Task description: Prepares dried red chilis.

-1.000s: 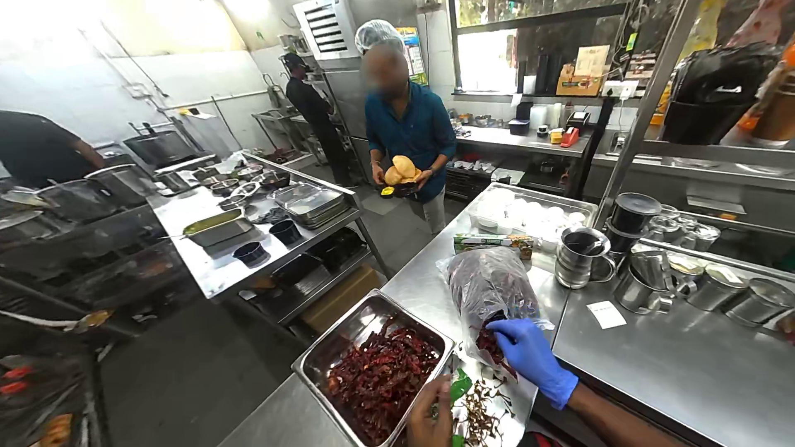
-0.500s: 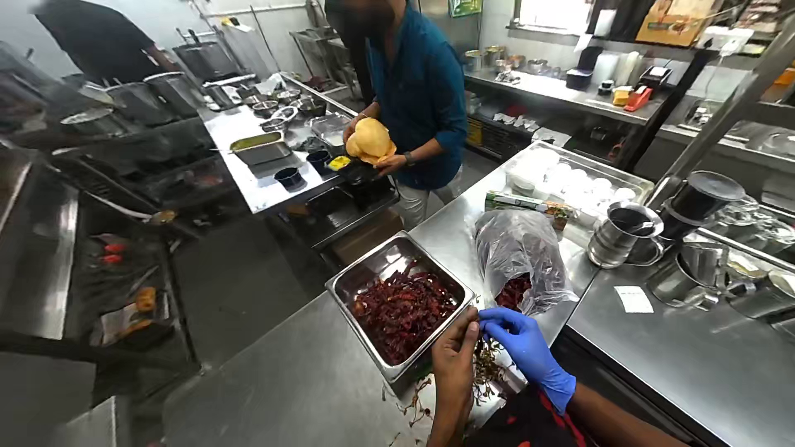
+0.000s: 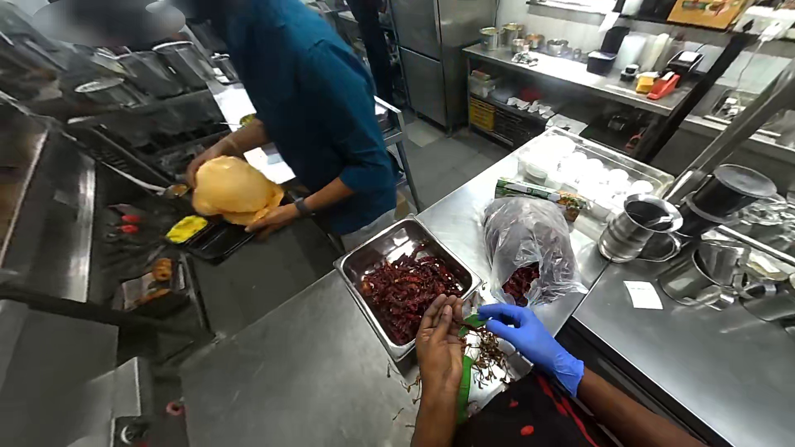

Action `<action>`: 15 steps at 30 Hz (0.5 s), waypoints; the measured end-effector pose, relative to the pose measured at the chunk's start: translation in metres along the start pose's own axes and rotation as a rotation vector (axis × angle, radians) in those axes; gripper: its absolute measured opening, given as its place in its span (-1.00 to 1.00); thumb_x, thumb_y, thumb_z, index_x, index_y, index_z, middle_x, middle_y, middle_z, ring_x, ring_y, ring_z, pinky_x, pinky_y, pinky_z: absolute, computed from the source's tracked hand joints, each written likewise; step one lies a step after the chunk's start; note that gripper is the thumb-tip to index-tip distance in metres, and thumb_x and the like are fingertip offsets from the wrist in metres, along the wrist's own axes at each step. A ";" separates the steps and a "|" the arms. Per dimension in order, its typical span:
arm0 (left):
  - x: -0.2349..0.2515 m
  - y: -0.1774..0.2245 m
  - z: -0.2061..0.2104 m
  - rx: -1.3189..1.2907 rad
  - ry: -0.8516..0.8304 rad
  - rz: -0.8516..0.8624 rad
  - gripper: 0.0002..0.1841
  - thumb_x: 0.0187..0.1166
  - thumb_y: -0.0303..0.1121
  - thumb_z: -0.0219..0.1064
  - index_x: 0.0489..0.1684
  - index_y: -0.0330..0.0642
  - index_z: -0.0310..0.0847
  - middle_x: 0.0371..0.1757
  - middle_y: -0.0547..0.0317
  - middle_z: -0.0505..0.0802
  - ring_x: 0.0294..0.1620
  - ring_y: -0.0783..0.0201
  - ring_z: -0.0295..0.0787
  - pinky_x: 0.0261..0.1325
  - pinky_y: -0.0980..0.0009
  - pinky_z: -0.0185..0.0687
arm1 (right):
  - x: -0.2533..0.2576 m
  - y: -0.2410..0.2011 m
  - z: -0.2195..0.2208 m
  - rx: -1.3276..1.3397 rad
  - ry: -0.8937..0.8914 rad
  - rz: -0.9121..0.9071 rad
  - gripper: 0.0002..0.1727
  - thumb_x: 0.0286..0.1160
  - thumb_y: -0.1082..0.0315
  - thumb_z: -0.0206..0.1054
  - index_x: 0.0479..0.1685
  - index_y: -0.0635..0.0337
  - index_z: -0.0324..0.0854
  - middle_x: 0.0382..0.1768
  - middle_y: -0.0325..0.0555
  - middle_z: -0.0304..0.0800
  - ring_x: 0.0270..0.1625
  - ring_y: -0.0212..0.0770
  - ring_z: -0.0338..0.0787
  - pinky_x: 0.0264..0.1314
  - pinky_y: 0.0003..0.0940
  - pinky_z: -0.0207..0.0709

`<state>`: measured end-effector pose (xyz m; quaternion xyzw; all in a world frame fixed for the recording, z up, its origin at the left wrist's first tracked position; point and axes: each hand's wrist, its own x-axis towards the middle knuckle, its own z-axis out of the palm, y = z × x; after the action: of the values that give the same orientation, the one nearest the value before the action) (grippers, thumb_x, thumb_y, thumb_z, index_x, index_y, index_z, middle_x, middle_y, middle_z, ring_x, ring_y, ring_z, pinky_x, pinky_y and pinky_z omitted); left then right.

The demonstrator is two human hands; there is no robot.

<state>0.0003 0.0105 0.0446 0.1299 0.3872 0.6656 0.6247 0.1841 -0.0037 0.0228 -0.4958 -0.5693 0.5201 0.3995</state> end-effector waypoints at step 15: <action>-0.009 0.009 -0.018 1.044 -0.340 0.665 -0.51 0.47 0.01 0.50 0.33 0.00 0.78 0.58 0.07 0.64 0.61 0.02 0.51 0.61 -0.03 0.50 | 0.005 -0.009 0.004 0.020 -0.074 -0.070 -0.66 0.79 0.13 0.19 -0.01 0.07 0.86 -0.25 -0.22 0.91 -0.18 -0.28 0.87 0.03 -0.27 0.77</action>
<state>-0.0159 -0.0035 0.0415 0.6338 0.4951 0.5176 0.2921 0.1781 0.0005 0.0305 -0.4521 -0.5953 0.5295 0.4010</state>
